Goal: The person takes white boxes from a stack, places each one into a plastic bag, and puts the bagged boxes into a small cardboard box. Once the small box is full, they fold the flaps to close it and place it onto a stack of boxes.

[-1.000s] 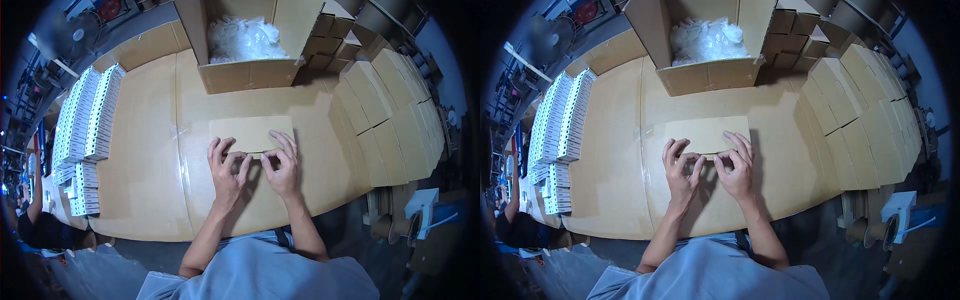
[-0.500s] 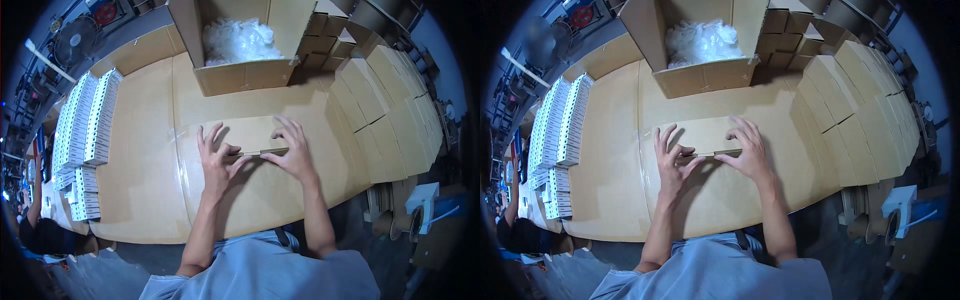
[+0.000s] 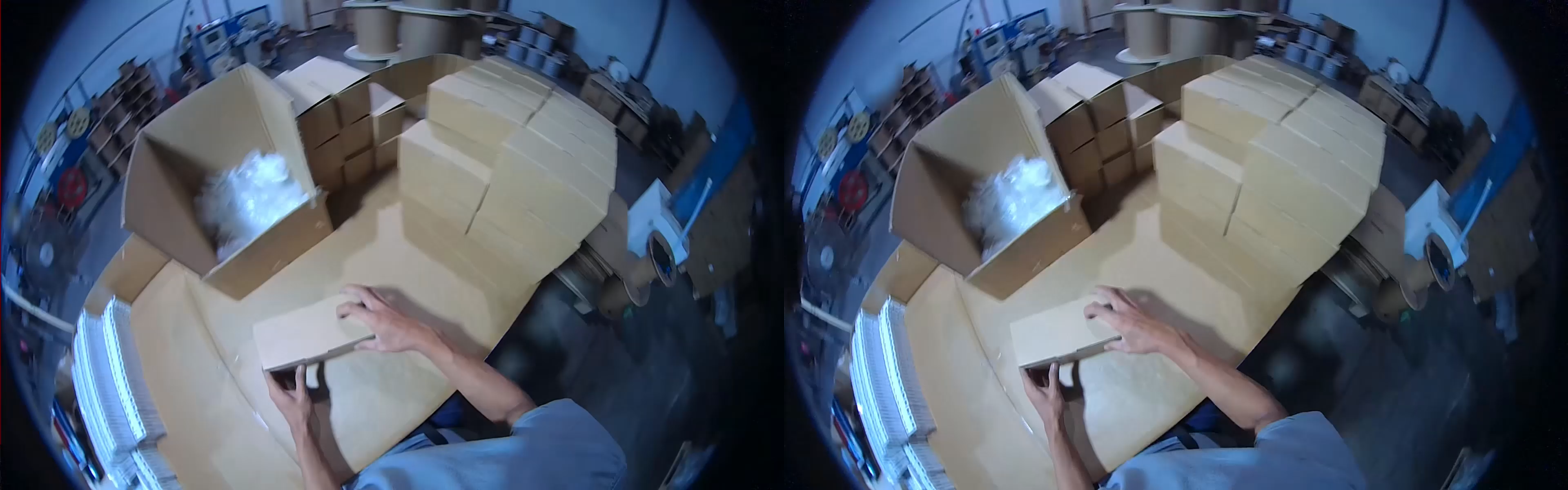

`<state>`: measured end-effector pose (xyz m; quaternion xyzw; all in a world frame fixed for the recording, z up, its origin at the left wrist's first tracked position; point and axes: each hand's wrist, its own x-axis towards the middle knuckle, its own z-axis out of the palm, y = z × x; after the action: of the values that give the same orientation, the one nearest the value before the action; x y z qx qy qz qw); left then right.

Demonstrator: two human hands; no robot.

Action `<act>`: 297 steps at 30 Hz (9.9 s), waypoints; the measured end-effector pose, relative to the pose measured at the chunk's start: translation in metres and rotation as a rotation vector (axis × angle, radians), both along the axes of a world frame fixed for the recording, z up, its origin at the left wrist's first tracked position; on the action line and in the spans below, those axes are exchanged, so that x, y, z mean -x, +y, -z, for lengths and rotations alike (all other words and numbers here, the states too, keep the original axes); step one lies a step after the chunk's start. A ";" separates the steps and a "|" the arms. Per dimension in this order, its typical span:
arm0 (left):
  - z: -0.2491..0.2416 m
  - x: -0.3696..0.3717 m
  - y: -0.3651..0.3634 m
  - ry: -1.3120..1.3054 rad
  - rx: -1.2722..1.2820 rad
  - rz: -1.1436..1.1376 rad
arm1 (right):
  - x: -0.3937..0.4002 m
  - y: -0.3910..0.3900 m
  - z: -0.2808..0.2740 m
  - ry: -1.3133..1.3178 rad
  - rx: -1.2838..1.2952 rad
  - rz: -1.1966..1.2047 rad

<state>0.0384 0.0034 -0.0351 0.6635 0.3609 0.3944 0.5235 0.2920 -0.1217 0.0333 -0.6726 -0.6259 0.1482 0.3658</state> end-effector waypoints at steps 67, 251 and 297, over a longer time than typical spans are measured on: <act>-0.245 -0.432 0.127 1.223 -1.255 0.009 | -0.363 0.216 -0.251 -0.574 0.524 0.676; -0.122 0.577 0.077 0.423 -0.227 -1.091 | 0.194 0.055 -0.020 0.058 0.124 0.221; -0.160 -0.225 0.380 1.355 -0.817 0.091 | -0.005 0.044 -0.019 0.734 -0.164 0.283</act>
<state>0.2633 0.3834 0.1248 0.9129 0.4001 -0.0158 -0.0794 0.2973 -0.0780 0.0522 -0.6229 -0.3647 0.2764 0.6345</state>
